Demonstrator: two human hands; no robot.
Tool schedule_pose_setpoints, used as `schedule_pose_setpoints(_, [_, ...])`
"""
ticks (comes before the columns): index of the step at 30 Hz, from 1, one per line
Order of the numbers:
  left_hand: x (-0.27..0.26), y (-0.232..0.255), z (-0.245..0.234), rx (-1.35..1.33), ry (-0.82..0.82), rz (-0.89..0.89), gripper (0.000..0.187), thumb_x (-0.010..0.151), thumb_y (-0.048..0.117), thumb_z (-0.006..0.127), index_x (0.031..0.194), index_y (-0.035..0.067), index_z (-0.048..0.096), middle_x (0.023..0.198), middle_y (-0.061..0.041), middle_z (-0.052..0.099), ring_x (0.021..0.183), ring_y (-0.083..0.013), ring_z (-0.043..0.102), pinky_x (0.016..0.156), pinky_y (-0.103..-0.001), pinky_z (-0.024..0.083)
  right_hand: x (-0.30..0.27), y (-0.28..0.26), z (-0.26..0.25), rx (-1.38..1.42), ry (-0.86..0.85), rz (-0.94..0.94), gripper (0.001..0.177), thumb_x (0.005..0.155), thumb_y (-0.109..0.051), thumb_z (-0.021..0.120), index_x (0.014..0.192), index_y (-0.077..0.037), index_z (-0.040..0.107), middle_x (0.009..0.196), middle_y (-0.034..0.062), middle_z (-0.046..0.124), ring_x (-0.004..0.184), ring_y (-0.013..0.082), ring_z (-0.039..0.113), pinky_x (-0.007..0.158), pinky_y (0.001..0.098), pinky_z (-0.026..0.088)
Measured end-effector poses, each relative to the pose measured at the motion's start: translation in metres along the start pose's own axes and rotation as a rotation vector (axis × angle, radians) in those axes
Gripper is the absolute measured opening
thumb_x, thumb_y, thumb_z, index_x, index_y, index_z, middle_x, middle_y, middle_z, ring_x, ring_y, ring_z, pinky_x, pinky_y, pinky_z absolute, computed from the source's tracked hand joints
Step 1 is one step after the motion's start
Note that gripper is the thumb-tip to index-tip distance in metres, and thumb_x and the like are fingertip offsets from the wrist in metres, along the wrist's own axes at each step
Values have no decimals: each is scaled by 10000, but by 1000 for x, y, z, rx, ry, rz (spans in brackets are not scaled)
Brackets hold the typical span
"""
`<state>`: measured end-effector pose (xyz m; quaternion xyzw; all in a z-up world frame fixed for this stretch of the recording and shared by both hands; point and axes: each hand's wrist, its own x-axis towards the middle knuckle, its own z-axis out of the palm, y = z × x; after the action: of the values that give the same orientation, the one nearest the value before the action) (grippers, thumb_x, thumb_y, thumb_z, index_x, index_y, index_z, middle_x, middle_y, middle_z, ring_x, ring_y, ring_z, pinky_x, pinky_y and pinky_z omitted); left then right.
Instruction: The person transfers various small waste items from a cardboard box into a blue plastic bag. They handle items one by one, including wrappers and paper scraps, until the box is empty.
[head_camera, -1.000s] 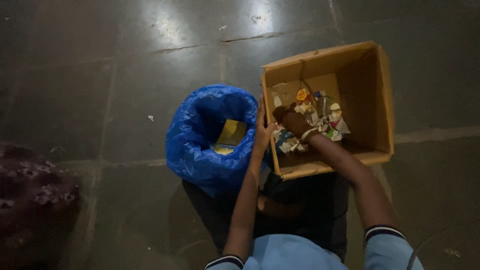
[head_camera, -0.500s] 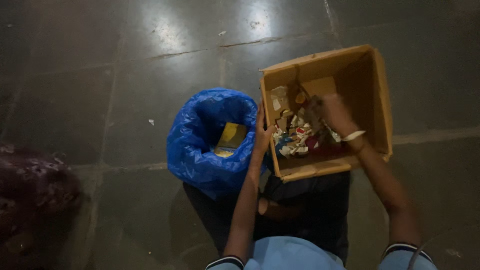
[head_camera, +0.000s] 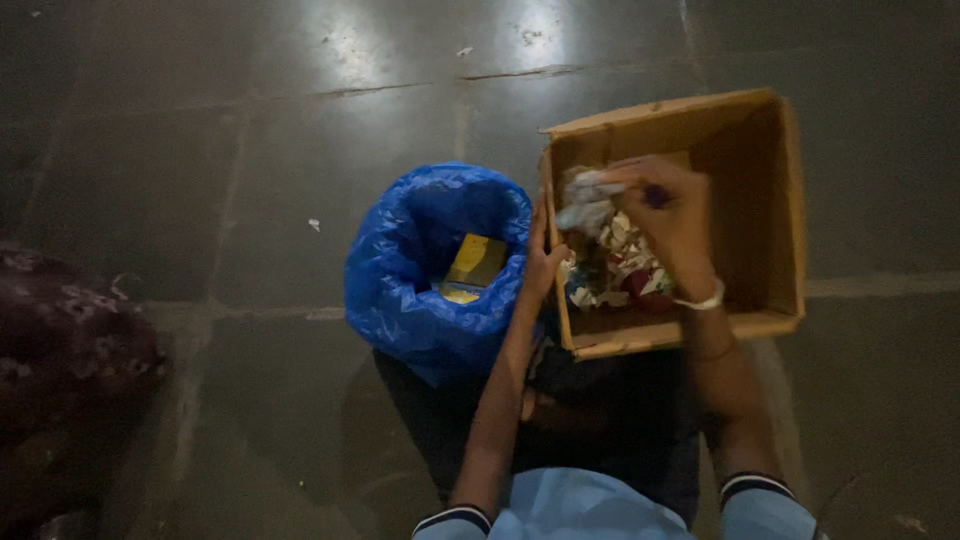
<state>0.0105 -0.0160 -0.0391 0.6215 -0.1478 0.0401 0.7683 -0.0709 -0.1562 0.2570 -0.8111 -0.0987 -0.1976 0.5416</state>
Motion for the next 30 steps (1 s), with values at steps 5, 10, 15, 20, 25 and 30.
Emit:
schedule_pose_setpoints(5, [1, -22, -1, 75, 20, 19, 788, 867, 43, 610, 1597, 40, 311, 1551, -238, 413, 1302, -386, 472, 1042, -435, 458, 24, 40, 85, 100, -148, -227, 239, 903, 22, 756, 1125, -65, 770, 1091, 80, 761, 899, 133, 700, 732, 251, 569])
schedule_pose_setpoints(10, [-8, -7, -3, 79, -5, 1, 826, 865, 36, 609, 1618, 82, 271, 1603, -203, 344, 1384, -360, 391, 1097, -435, 410, 19, 85, 162, -26, -312, -233, 298, 882, 34, 717, 1163, -65, 739, 1177, 138, 734, 977, 228, 748, 863, 321, 595])
schedule_pose_setpoints(15, [-13, 14, -1, 95, -19, 15, 867, 863, 28, 608, 1638, 124, 231, 1656, -168, 275, 1466, -334, 310, 1153, -436, 363, 6, 90, 156, -112, -416, -419, 452, 829, 29, 671, 1275, -36, 693, 1407, 229, 625, 1160, 336, 679, 931, 369, 549])
schedule_pose_setpoints(20, [-4, 45, 4, 69, -35, 8, 912, 861, 21, 607, 1659, 167, 192, 1709, -133, 206, 1547, -308, 229, 1209, -436, 315, 17, 112, 74, -144, -112, -99, 226, 943, -43, 704, 1168, -27, 723, 1113, 149, 733, 966, 259, 713, 843, 350, 586])
schedule_pose_setpoints(25, [-2, 53, 7, 146, -29, 110, 917, 883, -5, 602, 1679, 191, 193, 1755, -124, 168, 1623, -331, 140, 1291, -456, 209, 44, 234, 10, -473, 27, 187, 255, 932, -121, 724, 1163, -11, 718, 1118, 192, 730, 1019, 333, 707, 886, 411, 558])
schedule_pose_setpoints(30, [-3, 44, 9, 55, -7, -17, 908, 841, -2, 585, 1653, 180, 221, 1724, -130, 197, 1586, -343, 205, 1236, -465, 283, 34, 335, -31, -864, -284, 530, 247, 930, -124, 729, 1153, -18, 720, 1102, 178, 729, 991, 311, 706, 860, 395, 560])
